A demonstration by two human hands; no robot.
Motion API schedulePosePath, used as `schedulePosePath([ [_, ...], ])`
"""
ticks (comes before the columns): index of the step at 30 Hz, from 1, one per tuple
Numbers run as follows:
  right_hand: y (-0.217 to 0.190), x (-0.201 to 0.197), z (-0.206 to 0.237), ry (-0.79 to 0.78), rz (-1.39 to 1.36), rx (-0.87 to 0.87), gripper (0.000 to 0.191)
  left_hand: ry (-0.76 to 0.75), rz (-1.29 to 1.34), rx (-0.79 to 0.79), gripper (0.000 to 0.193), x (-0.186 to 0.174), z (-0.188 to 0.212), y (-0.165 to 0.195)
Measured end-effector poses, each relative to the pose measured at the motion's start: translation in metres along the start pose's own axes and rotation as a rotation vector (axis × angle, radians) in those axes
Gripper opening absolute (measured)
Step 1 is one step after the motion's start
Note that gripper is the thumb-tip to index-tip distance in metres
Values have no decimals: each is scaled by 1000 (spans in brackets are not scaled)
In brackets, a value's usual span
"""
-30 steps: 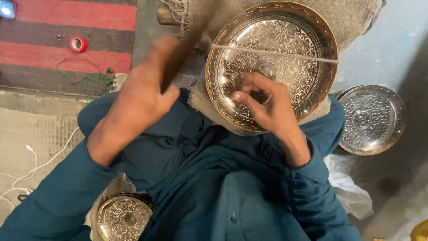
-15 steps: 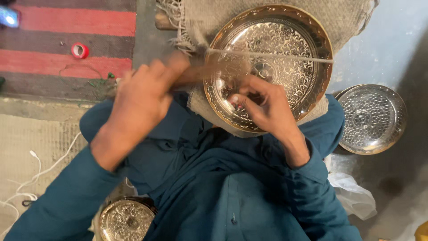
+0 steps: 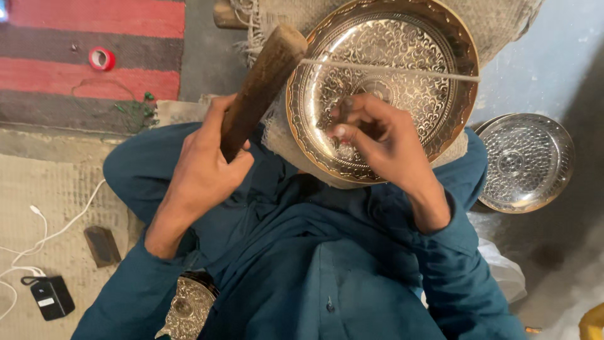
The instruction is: The person sits cross-legged on the floor with an engraved brass tray resting on a cloth pad on their lap. They hold a small punch against the tray's surface with one hand and repeatedly strike it with a wooden mallet held in the other hand, repositioning the punch to work along the pattern, and briefly handle a red marking tool before resuming hammering.
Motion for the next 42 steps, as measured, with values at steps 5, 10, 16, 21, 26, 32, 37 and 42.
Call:
schedulePosePath([
  [5,-2,7,2,4,107,-45,27,-41,27,40,67,-1,4,-2],
  [10,-4,7,7,24,266,-151,26,-62,-107,-5,67,-5,1,2],
  [16,-5,4,10,37,266,-188,25,51,-415,425,69,-10,-3,13],
  [21,-4,0,16,56,267,-146,25,18,-77,264,73,-10,-6,21],
  [26,0,-3,17,59,246,-101,17,-25,-661,462,79,-6,-7,27],
  [32,-2,-7,21,72,244,-101,20,43,-621,550,80,-3,-3,35],
  [37,-5,-10,20,72,311,-161,18,-20,-520,449,75,-3,-2,39],
  [42,-6,-10,22,76,305,-149,21,47,-237,452,75,-5,0,39],
])
Point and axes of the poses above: each hand's wrist, its own z-axis away from the middle knuckle, its own x-axis out of the palm, y = z × x, the point moved 1 cm from there along -z, towards the middle knuckle, and after that the axes turned 15 degrees about y, right-handed, at the moved point
